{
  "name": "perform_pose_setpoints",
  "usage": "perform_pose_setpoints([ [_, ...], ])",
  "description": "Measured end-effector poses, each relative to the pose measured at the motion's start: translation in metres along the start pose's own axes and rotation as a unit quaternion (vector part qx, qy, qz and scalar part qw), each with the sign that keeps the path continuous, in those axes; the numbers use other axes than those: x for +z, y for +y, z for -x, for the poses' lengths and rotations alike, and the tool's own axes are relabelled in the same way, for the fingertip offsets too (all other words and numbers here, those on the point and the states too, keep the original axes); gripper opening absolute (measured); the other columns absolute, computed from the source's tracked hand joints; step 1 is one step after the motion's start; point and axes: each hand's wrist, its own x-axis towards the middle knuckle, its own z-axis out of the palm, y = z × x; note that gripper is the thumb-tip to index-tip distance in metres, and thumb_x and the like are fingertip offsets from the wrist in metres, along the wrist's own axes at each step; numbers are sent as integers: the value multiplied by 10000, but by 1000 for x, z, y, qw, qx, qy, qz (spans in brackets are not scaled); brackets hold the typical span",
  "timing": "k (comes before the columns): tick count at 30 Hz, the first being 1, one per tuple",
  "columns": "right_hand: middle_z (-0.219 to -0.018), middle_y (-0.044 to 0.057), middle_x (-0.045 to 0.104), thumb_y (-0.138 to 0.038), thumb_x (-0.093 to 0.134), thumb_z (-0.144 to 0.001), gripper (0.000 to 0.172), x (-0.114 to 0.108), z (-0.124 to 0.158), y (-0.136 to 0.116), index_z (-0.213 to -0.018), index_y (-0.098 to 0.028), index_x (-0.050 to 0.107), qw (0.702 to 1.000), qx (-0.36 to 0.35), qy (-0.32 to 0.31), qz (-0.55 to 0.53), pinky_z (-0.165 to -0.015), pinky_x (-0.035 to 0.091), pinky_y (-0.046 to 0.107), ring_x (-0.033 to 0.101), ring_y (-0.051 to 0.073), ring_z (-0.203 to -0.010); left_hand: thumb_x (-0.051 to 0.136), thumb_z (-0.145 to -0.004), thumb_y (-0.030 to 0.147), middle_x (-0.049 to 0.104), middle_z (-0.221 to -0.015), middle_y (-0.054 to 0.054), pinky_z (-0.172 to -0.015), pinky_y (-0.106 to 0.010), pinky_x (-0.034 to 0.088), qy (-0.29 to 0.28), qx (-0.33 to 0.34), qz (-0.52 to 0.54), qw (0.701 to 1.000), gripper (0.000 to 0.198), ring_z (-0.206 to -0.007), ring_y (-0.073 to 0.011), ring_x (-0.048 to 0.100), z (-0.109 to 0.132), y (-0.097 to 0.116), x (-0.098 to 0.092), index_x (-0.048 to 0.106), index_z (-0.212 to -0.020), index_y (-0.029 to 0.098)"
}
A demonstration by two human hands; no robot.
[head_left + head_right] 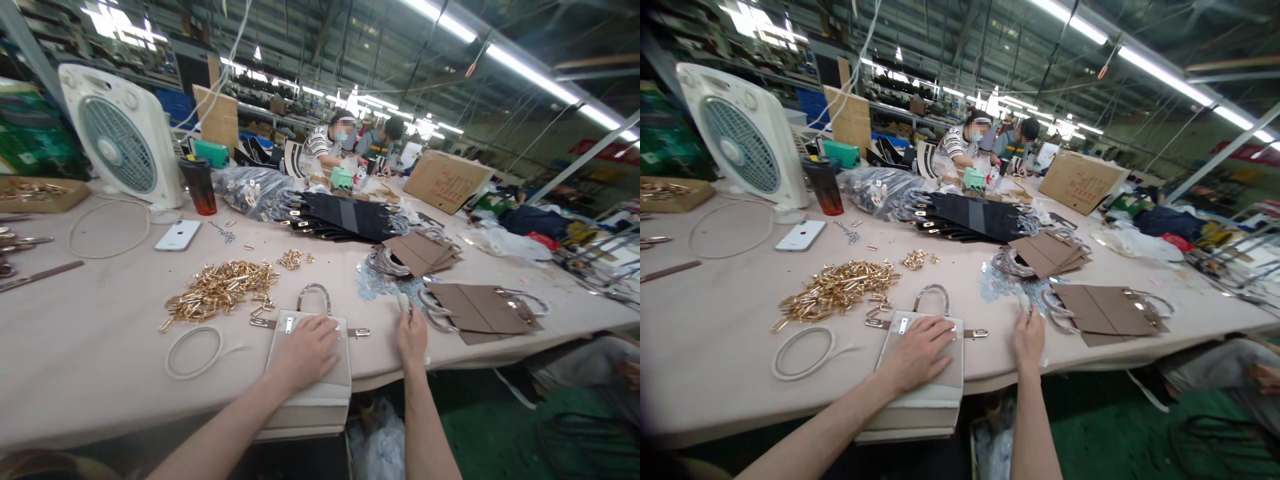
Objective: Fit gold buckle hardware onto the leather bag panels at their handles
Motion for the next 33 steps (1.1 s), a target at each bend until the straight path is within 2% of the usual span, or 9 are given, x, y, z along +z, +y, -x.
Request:
perform_pose_setpoints([
  [2,-1155,161,717,-442,457,-924,520,-6,-2,-2,-1301,-139,650,995,53,27,-80,-994,446,449,621,312,-1109,667,-963,398,647,-1424,-55,-1160,-476,382,15,-6,9,1000,397,-1344,-272,524,1,-2,5,623,-1328,247],
  [4,-913,77,714,-469,537,-890,423,-11,-4,-7,-1149,-167,682,969,112,52,-213,-836,489,379,646,246,-879,672,-957,378,663,-1405,-50,-1157,-462,381,27,-14,19,999,382,-1342,-259,526,3,-3,7,634,-1313,245],
  [8,-699,-54,525,-641,564,-869,441,-19,0,-32,-978,-216,608,871,169,47,-460,-551,409,237,488,113,-552,675,-948,364,677,-1392,-41,-1155,-461,377,25,-25,33,999,362,-1333,-253,533,2,-2,5,647,-1286,239],
  [11,-631,-95,386,-698,563,-880,474,-22,13,-65,-905,-225,571,786,181,-13,-591,-479,331,199,366,81,-478,676,-946,384,680,-1384,-49,-1156,-466,381,22,-30,35,999,359,-1330,-259,535,0,-1,3,653,-1273,237],
  [13,-631,-89,377,-667,581,-880,446,-22,25,-91,-868,-221,568,749,171,-37,-639,-482,342,205,380,84,-492,674,-947,388,680,-1380,-54,-1157,-471,385,18,-34,33,999,360,-1340,-265,526,0,0,2,649,-1270,232],
  [18,-738,-42,487,-466,645,-829,260,-10,54,-147,-904,-219,619,753,147,-78,-636,-559,412,257,481,109,-585,660,-950,363,681,-1360,-69,-1161,-484,391,14,-33,34,999,321,-1355,-273,511,-2,1,1,642,-1242,231],
  [21,-667,-51,452,-455,623,-887,299,-1,68,-164,-732,-212,545,751,152,-73,-639,-540,379,260,430,102,-537,659,-948,362,676,-1368,-67,-1165,-499,383,14,-34,35,999,311,-1366,-287,498,-2,1,0,642,-1231,234],
  [24,-588,-65,386,-445,596,-947,441,6,80,-171,-617,-210,423,751,156,-36,-641,-516,342,257,377,93,-495,672,-934,354,671,-1373,-59,-1178,-505,367,13,-40,33,999,342,-1382,-295,484,-2,1,0,631,-1254,239],
  [33,-534,-65,332,-384,490,-991,463,17,101,-174,-578,-223,360,777,59,11,-627,-479,273,274,321,103,-446,693,-912,345,683,-1337,-65,-1168,-493,370,17,-49,45,998,385,-1349,-294,507,-4,1,0,610,-1272,237],
])
